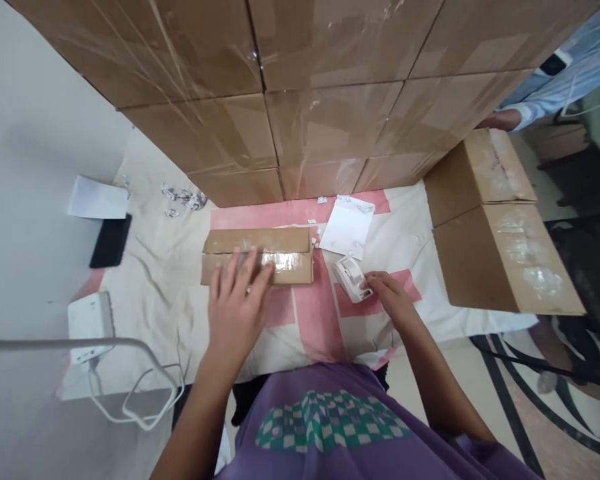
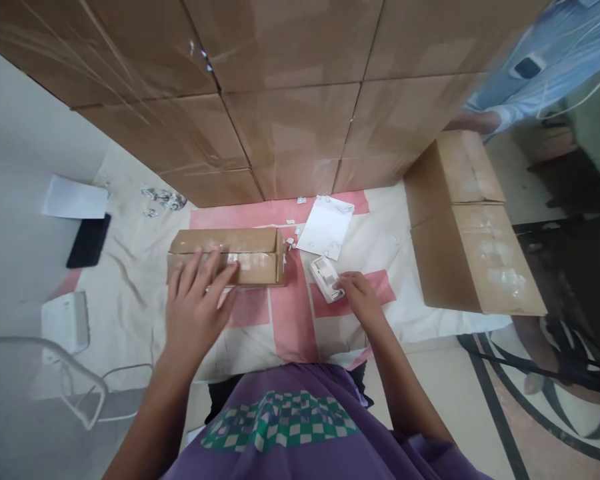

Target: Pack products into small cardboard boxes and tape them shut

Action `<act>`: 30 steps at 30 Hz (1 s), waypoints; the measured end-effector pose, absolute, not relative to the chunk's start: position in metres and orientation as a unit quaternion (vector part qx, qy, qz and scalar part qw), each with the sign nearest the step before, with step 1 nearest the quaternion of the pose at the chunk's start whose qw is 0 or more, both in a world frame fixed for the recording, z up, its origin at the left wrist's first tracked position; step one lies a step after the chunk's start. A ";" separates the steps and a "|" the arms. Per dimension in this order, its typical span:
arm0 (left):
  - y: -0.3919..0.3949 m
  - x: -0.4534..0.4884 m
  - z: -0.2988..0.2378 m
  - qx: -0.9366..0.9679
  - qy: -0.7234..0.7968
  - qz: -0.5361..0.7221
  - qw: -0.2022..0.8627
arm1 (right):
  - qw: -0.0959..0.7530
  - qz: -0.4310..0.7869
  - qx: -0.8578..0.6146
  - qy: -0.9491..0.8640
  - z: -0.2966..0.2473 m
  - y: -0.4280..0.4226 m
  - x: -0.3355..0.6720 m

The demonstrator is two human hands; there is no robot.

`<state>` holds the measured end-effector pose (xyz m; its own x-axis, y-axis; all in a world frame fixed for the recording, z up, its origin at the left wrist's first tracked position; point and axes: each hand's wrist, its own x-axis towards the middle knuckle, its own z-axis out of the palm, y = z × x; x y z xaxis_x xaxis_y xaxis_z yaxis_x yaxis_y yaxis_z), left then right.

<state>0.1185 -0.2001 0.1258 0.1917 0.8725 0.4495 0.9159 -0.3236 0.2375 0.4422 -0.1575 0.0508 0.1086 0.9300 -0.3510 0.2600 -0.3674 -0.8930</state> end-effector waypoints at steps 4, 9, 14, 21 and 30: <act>-0.214 0.194 0.094 -0.801 -0.421 -0.423 -0.045 | 0.342 0.509 -0.658 -0.437 0.050 -0.156 0.443; -0.189 0.262 0.026 -0.777 -0.479 -0.376 -0.161 | 0.354 0.500 -0.652 -0.448 0.049 -0.157 0.438; -0.164 0.273 -0.009 -0.771 -0.499 -0.334 -0.211 | 0.363 0.460 -0.660 -0.471 0.047 -0.165 0.436; -0.166 0.271 -0.014 -0.771 -0.513 -0.326 -0.191 | 0.370 0.440 -0.668 -0.473 0.057 -0.203 0.440; -0.167 0.271 -0.009 -0.761 -0.527 -0.317 -0.207 | 0.376 0.571 -0.667 -0.297 0.072 -0.230 0.428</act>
<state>0.2714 -0.1666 -0.0086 0.2435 0.9328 0.2656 0.6705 -0.3598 0.6488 0.4283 -0.2303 0.0721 0.1726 0.8247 -0.5385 -0.0335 -0.5415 -0.8400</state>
